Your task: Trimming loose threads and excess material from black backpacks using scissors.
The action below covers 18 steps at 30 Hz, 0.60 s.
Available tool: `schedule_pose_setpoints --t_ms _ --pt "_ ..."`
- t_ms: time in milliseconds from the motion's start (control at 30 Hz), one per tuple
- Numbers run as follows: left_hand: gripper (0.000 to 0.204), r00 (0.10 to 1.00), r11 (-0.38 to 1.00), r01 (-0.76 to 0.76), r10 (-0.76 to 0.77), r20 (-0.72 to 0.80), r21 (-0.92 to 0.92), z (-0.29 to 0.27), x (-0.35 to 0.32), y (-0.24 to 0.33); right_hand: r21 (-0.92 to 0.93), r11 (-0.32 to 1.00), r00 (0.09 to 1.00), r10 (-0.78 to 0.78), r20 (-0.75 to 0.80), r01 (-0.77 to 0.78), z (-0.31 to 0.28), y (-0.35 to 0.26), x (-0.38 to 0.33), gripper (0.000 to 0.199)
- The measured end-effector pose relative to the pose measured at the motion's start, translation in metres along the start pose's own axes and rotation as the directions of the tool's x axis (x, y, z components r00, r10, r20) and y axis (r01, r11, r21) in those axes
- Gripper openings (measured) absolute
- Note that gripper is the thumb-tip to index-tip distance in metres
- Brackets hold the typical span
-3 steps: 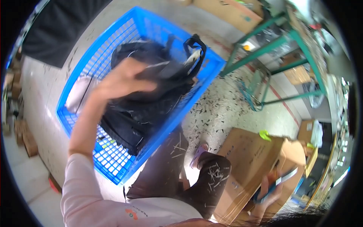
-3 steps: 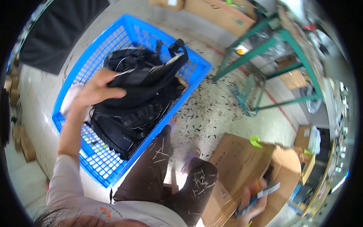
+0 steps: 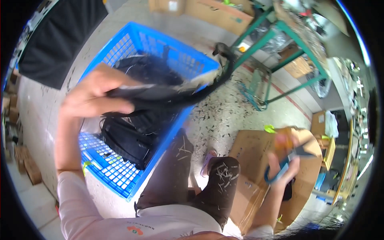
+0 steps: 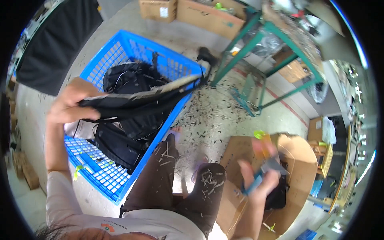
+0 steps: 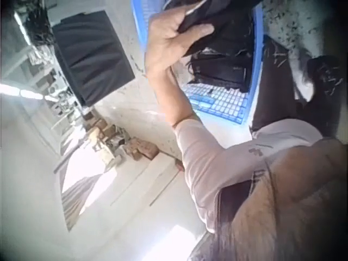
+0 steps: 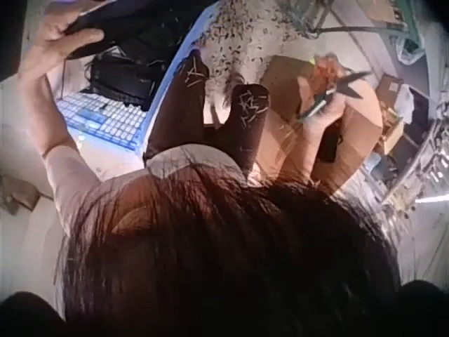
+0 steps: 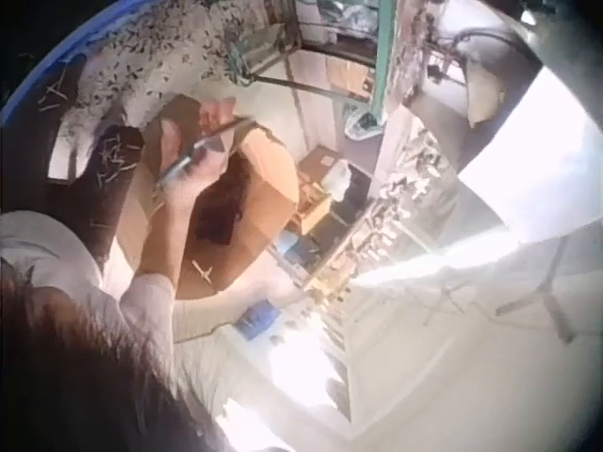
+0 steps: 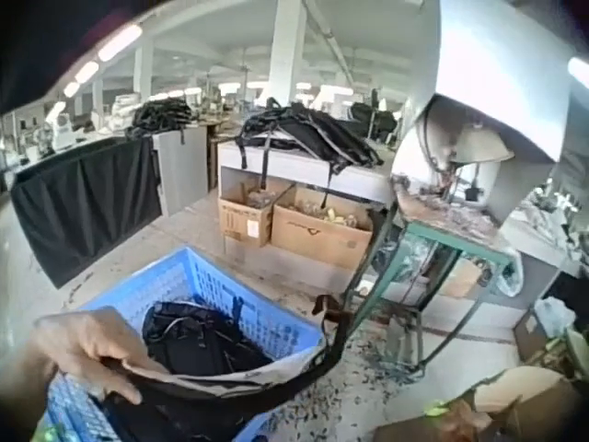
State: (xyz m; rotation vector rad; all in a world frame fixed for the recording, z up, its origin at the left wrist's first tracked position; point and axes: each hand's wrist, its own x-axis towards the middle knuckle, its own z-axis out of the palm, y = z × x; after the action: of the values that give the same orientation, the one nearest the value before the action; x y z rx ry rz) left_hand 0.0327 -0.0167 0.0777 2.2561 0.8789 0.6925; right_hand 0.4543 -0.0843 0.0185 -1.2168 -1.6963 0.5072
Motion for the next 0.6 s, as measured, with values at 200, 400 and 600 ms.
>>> schedule_pose_setpoints --t_ms 200,400,600 --pt "0.041 0.935 0.94 -0.341 0.338 0.109 0.003 -0.073 -0.024 0.146 0.288 0.951 0.919 -0.009 0.393 -0.114 -0.012 -0.094 0.037 0.063" --pt "0.028 0.981 0.933 0.161 -0.187 -0.05 -0.323 0.019 -0.022 0.127 0.611 0.526 0.802 0.31 0.51 -0.591 -0.068 -0.074 -0.106 0.047" --pt "0.018 0.951 0.86 0.289 -0.31 0.018 -0.42 0.115 0.006 0.071 0.415 0.51 0.652 0.658 0.377 -0.754 -0.079 -0.068 -0.216 0.042"
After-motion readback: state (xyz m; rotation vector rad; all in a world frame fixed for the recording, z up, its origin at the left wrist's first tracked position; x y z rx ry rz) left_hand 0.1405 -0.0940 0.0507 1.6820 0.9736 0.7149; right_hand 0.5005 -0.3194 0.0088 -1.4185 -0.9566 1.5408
